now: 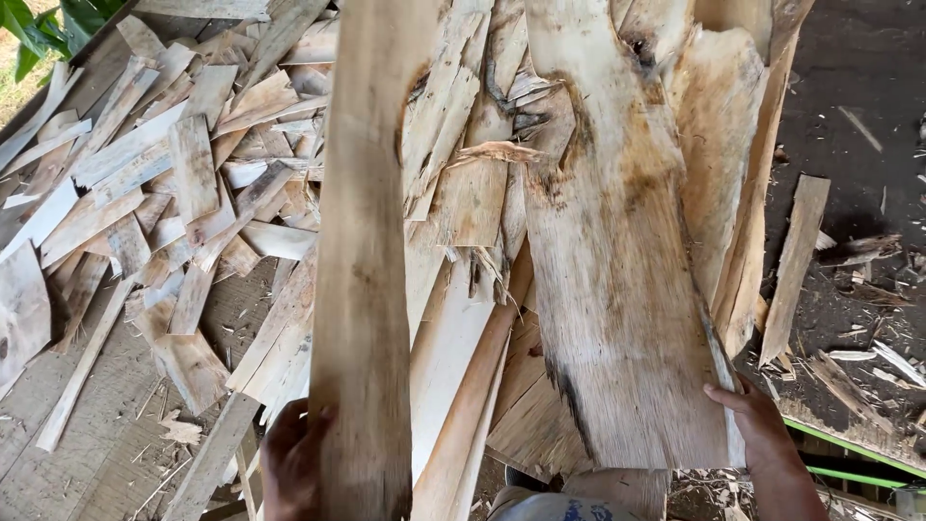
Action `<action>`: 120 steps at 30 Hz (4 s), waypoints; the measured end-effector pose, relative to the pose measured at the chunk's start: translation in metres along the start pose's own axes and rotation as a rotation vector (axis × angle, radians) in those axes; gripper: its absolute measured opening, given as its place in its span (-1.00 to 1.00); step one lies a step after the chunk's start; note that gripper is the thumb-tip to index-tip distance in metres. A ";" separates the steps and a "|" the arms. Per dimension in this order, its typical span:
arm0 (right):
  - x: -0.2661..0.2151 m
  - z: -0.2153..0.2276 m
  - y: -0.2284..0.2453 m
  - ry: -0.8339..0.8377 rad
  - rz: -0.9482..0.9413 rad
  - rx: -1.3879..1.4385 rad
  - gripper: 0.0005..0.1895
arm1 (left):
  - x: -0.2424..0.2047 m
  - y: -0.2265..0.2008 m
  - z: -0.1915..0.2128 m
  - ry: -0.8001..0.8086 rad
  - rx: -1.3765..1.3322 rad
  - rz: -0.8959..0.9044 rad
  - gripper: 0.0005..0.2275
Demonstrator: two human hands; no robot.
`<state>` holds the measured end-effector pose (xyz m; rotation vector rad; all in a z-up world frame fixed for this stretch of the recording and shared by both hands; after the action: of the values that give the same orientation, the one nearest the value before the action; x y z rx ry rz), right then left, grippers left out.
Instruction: The person feeds long planks of wood into a green planer machine, guiding them through the blade to smooth the surface. After processing, the person removes the planks and stacks them on a pile to the left.
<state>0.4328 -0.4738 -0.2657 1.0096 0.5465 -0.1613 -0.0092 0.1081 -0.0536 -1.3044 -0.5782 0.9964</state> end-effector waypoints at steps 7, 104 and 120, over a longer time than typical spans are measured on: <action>-0.079 -0.044 0.107 -0.040 -0.022 -0.239 -0.08 | -0.008 0.003 -0.075 0.029 -0.744 0.144 -0.75; -0.154 0.475 -0.220 -0.095 -0.122 -0.068 -0.23 | -0.480 0.194 -0.912 0.792 -0.326 0.079 -0.73; -0.168 0.494 -0.187 -0.177 -0.139 -0.231 -0.31 | -0.454 0.069 -0.936 0.873 -0.501 0.011 -0.68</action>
<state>0.3966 -1.0075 -0.1191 0.7251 0.4618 -0.3018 0.5266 -0.7662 -0.2421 -2.0068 -0.1305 0.2060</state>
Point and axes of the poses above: each hand's wrist, its own x-axis towards the middle knuckle, its own z-axis out of the back of the hand, y = z × x, the point moved 9 cm from there along x, towards the middle knuckle, and after that the axes turned 11 degrees about -x, right-handed, at the moved point
